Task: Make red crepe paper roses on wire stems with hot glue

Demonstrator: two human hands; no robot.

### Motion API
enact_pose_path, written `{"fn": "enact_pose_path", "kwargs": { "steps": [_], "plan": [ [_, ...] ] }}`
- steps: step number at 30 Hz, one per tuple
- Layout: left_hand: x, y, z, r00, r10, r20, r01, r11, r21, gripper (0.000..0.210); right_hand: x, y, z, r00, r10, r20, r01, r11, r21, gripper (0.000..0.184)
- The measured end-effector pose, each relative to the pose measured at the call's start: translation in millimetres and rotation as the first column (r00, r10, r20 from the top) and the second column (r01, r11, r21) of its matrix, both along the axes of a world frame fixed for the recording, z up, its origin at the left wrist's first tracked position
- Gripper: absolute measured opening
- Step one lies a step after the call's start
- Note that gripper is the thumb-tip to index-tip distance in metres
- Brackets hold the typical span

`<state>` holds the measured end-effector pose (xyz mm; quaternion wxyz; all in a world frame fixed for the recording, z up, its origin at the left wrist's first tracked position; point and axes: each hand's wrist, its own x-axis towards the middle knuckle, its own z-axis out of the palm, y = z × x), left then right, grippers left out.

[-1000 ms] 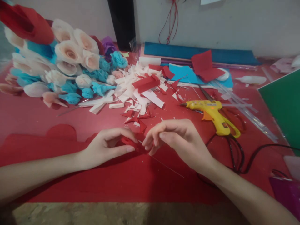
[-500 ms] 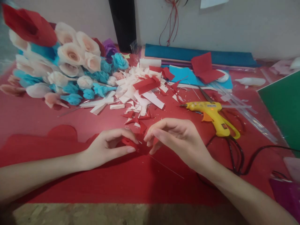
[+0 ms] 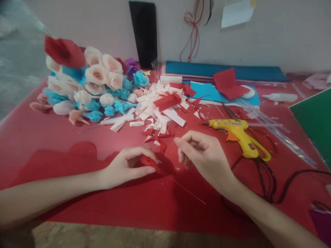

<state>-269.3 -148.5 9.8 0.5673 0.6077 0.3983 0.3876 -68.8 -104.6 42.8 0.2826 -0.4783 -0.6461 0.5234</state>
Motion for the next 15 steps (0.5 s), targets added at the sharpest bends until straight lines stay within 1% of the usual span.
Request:
{"fn": "enact_pose_path", "kwargs": {
  "steps": [1,2,4,5,6,7,8,10,11,13,14,15],
  "plan": [
    [0.0,0.0,0.3,1.000,0.002,-0.003,-0.002,1.000,-0.002,0.012,-0.1,0.9,-1.1,0.996,-0.020,0.089,0.015,0.998,0.058,0.036],
    [0.0,0.0,0.6,1.000,0.005,-0.004,-0.005,1.000,-0.005,0.012,-0.1,2.0,-2.7,0.986,-0.048,0.162,0.028,0.992,0.124,0.035],
    [-0.2,0.1,1.1,1.000,0.015,-0.003,-0.015,1.000,-0.019,0.012,0.1,4.0,-6.1,0.961,-0.103,0.256,0.039,0.969,0.243,0.016],
    [-0.3,0.2,1.4,1.000,0.027,-0.005,-0.027,0.999,-0.032,0.012,0.3,4.9,-7.1,0.952,-0.120,0.281,0.037,0.958,0.285,0.018],
    [-0.4,0.4,1.9,0.999,0.040,-0.007,-0.041,0.998,-0.048,0.012,0.4,5.3,-7.3,0.946,-0.122,0.300,0.025,0.951,0.308,0.029],
    [-0.4,0.5,2.7,0.999,0.052,-0.004,-0.052,0.997,-0.061,0.012,0.2,5.4,-6.6,0.942,-0.100,0.319,0.000,0.954,0.300,0.034],
    [-0.4,0.7,3.7,0.998,0.059,0.003,-0.058,0.996,-0.072,0.013,-0.1,4.9,-4.8,0.941,-0.043,0.336,-0.046,0.967,0.252,0.031],
    [-0.4,1.0,6.4,0.997,0.064,0.036,-0.061,0.995,-0.082,0.013,-1.6,2.6,0.8,0.943,0.127,0.308,-0.160,0.984,0.083,0.021],
    [-0.4,1.0,8.0,0.997,0.061,0.055,-0.056,0.995,-0.081,0.012,-2.5,0.9,4.0,0.940,0.222,0.260,-0.226,0.974,-0.014,0.021],
    [-0.7,0.9,11.5,0.995,0.059,0.078,-0.053,0.996,-0.072,0.011,-4.3,-2.7,10.0,0.921,0.366,0.134,-0.343,0.924,-0.168,0.024],
    [-0.8,0.8,13.1,0.995,0.062,0.083,-0.056,0.996,-0.070,0.011,-5.2,-4.4,12.4,0.912,0.401,0.083,-0.376,0.901,-0.217,0.024],
    [-0.9,0.6,14.6,0.994,0.064,0.088,-0.058,0.996,-0.073,0.013,-5.9,-5.9,14.3,0.911,0.411,0.046,-0.386,0.885,-0.259,0.022]
  ]
}}
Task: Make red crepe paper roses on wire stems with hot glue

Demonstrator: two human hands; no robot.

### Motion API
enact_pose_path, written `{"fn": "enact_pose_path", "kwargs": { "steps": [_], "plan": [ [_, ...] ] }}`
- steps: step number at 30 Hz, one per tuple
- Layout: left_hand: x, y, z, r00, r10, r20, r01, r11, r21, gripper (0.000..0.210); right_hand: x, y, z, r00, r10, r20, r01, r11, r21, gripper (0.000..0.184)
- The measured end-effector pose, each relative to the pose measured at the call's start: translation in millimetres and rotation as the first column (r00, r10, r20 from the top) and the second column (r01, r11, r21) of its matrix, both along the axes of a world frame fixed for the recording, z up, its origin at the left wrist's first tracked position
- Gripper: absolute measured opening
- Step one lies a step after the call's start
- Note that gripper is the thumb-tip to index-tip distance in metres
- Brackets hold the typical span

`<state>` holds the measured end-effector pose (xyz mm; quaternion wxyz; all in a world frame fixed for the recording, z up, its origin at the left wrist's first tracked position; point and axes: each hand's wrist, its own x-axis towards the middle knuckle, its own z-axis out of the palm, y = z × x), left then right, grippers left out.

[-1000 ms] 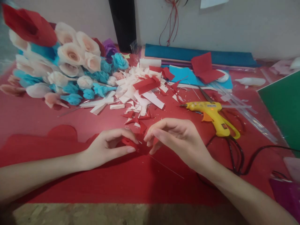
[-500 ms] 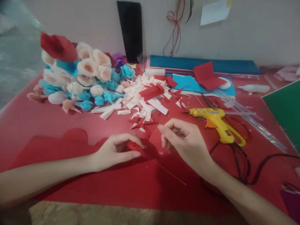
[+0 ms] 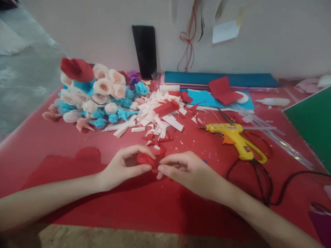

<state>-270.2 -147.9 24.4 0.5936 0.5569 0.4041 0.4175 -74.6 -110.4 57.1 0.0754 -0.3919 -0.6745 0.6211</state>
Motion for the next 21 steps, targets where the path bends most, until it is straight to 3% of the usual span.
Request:
{"fn": "enact_pose_path", "kwargs": {
  "steps": [6,10,14,21],
  "plan": [
    [1.5,-2.8,3.8,0.996,0.046,0.073,-0.041,0.996,-0.075,0.033,-3.8,-7.6,3.9,0.990,-0.125,-0.069,0.115,0.985,-0.127,0.014],
    [2.9,-6.2,4.9,1.000,0.012,0.013,-0.012,1.000,0.017,0.017,-5.8,-14.2,2.3,0.972,-0.206,-0.112,0.184,0.966,-0.180,0.013],
    [5.2,-10.8,8.6,0.999,0.043,0.013,-0.044,0.997,0.071,0.014,-6.8,-18.5,0.2,0.956,-0.256,-0.146,0.225,0.953,-0.204,0.014],
    [8.5,-13.1,18.5,0.996,0.092,-0.003,-0.091,0.992,0.086,0.005,-8.0,-21.0,1.5,0.963,-0.215,-0.161,0.196,0.972,-0.127,0.017]
  ]
}}
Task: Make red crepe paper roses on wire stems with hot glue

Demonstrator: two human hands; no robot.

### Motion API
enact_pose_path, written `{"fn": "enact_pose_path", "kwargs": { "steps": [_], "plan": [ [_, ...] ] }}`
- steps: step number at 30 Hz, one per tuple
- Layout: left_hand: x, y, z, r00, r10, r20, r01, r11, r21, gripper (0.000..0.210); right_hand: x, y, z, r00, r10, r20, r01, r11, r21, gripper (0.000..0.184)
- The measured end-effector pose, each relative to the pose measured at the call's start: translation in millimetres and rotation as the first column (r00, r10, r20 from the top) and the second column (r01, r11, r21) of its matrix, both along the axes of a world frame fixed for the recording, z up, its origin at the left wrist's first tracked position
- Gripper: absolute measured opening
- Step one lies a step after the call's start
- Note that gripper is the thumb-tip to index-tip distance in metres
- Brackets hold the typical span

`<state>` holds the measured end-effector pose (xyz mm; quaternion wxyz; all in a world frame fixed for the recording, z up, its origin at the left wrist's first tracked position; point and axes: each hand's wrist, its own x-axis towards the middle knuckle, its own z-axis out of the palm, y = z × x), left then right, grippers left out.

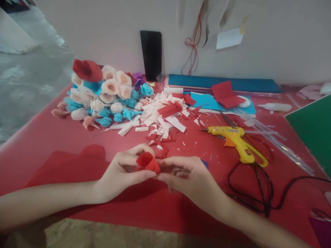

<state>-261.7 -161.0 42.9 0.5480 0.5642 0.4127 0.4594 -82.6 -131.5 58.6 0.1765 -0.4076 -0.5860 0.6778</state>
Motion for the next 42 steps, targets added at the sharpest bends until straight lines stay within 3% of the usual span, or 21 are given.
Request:
{"fn": "enact_pose_path", "kwargs": {
  "steps": [4,8,12,21,24,28,29,31,33,34,36,37,39,42],
  "plan": [
    [0.0,0.8,2.2,1.000,-0.001,-0.026,0.001,1.000,0.010,0.005,1.5,0.7,-0.1,0.996,-0.017,0.082,0.007,0.992,0.126,0.018],
    [-0.5,0.6,-0.6,0.999,-0.042,-0.025,0.042,0.999,0.024,0.020,1.0,1.2,0.1,0.991,-0.033,0.130,0.004,0.977,0.215,0.015],
    [-0.1,0.1,-2.9,0.998,-0.041,0.042,0.042,0.999,-0.022,0.012,-0.3,0.4,-0.7,0.991,-0.047,0.123,0.014,0.966,0.259,0.013],
    [1.0,1.4,-2.2,0.982,-0.067,0.178,0.098,0.981,-0.169,0.009,0.4,0.0,1.2,0.994,-0.062,0.086,0.041,0.973,0.228,0.009],
    [-0.3,0.5,-1.6,0.978,-0.100,0.180,0.131,0.977,-0.169,0.017,0.3,0.1,0.1,0.994,-0.044,0.103,0.018,0.971,0.237,0.008],
    [-0.1,-1.5,-2.8,0.976,-0.111,0.190,0.142,0.977,-0.158,0.006,-0.2,-0.7,-0.5,0.994,-0.024,0.108,-0.003,0.972,0.236,0.008],
    [0.0,-1.1,-2.5,0.975,-0.120,0.185,0.151,0.975,-0.161,0.010,0.0,-1.0,0.0,0.992,-0.029,0.120,0.000,0.971,0.238,0.009],
    [-1.1,2.1,0.7,0.975,-0.154,0.161,0.181,0.970,-0.164,0.037,0.9,-1.3,1.6,0.989,-0.065,0.130,0.032,0.970,0.242,0.012],
    [-6.0,8.8,8.9,0.980,-0.179,0.089,0.190,0.972,-0.140,0.058,2.6,-1.1,3.4,0.988,-0.105,0.118,0.077,0.973,0.219,0.015],
    [-10.5,13.0,14.8,0.984,-0.179,0.010,0.178,0.977,-0.116,0.056,3.6,-0.6,4.0,0.988,-0.119,0.097,0.099,0.976,0.193,0.015],
    [-23.6,21.1,27.6,0.972,-0.103,-0.212,0.109,0.994,0.016,0.025,5.0,1.0,3.6,0.991,-0.131,0.039,0.125,0.983,0.132,0.015],
    [-31.8,24.1,33.3,0.934,-0.095,-0.345,0.129,0.989,0.077,0.015,5.1,2.0,2.4,0.992,-0.123,0.011,0.122,0.988,0.096,0.016],
    [-50.0,26.1,39.5,0.838,-0.068,-0.542,0.178,0.972,0.154,0.028,3.5,4.3,-2.0,0.995,-0.094,-0.037,0.095,0.995,0.023,0.019],
    [-75.9,20.2,32.2,0.599,-0.155,-0.785,0.355,0.931,0.087,0.024,-2.3,6.6,-12.3,0.998,-0.013,-0.064,0.007,0.995,-0.095,0.023]
  ]
}}
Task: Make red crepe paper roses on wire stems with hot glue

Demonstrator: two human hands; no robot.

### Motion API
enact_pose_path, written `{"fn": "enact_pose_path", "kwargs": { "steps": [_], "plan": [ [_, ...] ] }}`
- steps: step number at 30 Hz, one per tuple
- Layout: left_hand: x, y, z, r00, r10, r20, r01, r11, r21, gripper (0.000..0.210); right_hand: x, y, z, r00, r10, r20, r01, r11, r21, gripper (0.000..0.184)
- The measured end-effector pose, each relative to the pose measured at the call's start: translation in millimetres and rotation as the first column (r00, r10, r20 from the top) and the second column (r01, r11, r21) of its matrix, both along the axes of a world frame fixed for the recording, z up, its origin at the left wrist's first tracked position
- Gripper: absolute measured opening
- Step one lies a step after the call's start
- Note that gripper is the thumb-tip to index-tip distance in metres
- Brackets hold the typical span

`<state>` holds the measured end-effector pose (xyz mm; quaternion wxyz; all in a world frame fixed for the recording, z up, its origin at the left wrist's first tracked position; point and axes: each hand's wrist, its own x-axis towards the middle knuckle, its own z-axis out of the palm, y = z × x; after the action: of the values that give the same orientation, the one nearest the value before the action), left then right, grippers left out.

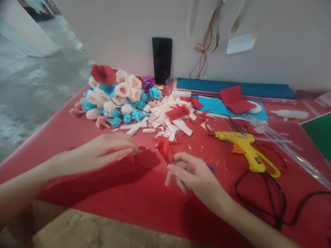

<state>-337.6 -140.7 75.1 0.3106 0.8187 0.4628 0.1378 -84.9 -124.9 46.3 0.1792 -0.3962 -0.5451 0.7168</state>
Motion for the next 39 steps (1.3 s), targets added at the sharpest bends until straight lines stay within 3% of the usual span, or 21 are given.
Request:
{"fn": "enact_pose_path", "kwargs": {
  "steps": [3,7,11,17,21,24,29,32,34,37,39],
  "plan": [
    [-17.8,-8.9,-19.3,0.980,-0.037,-0.196,0.050,0.997,0.066,0.026,-5.8,0.3,-11.2,0.996,0.089,0.012,-0.087,0.990,-0.111,0.027],
    [-27.4,-13.0,-37.0,0.978,-0.057,-0.203,0.074,0.994,0.078,0.023,-8.3,-0.7,-22.9,0.989,0.149,0.021,-0.143,0.976,-0.163,0.028],
    [-30.1,-11.4,-39.7,0.988,-0.103,-0.116,0.110,0.993,0.051,0.019,-7.5,-0.7,-29.1,0.985,0.172,0.019,-0.166,0.972,-0.169,0.026],
    [-36.6,-10.4,-39.9,0.975,-0.162,-0.150,0.182,0.974,0.134,0.017,-6.3,-1.0,-32.8,0.982,0.189,0.000,-0.186,0.966,-0.177,0.024],
    [-39.1,-7.6,-40.0,0.971,-0.200,-0.131,0.213,0.972,0.095,0.018,-5.8,-2.0,-35.3,0.983,0.183,-0.022,-0.184,0.967,-0.178,0.022],
    [-39.0,-7.2,-39.4,0.981,-0.147,-0.129,0.152,0.988,0.031,0.017,-6.1,-1.6,-36.8,0.984,0.177,-0.035,-0.180,0.967,-0.180,0.023],
    [-37.4,-12.6,-29.9,0.988,0.069,-0.141,-0.078,0.995,-0.057,0.014,-5.1,-1.2,-27.4,0.983,0.178,-0.052,-0.184,0.971,-0.154,0.025],
    [-32.4,-17.7,-19.0,0.972,0.224,-0.066,-0.227,0.974,-0.029,0.011,-0.7,-3.0,-10.7,0.985,0.174,-0.011,-0.175,0.984,-0.042,0.018],
    [-24.0,-20.7,-10.6,0.949,0.316,-0.012,-0.316,0.949,0.008,0.009,3.5,-4.6,1.6,0.989,0.146,0.017,-0.147,0.981,0.124,0.010],
    [-2.4,-22.0,4.0,0.939,0.339,0.064,-0.342,0.938,0.049,0.006,9.2,-6.3,15.1,0.997,0.079,-0.027,-0.060,0.908,0.414,0.006],
    [15.5,-19.2,15.4,0.957,0.265,0.114,-0.276,0.957,0.091,0.006,11.5,-7.0,19.1,0.998,0.042,-0.055,-0.005,0.842,0.540,0.011]
  ]
}}
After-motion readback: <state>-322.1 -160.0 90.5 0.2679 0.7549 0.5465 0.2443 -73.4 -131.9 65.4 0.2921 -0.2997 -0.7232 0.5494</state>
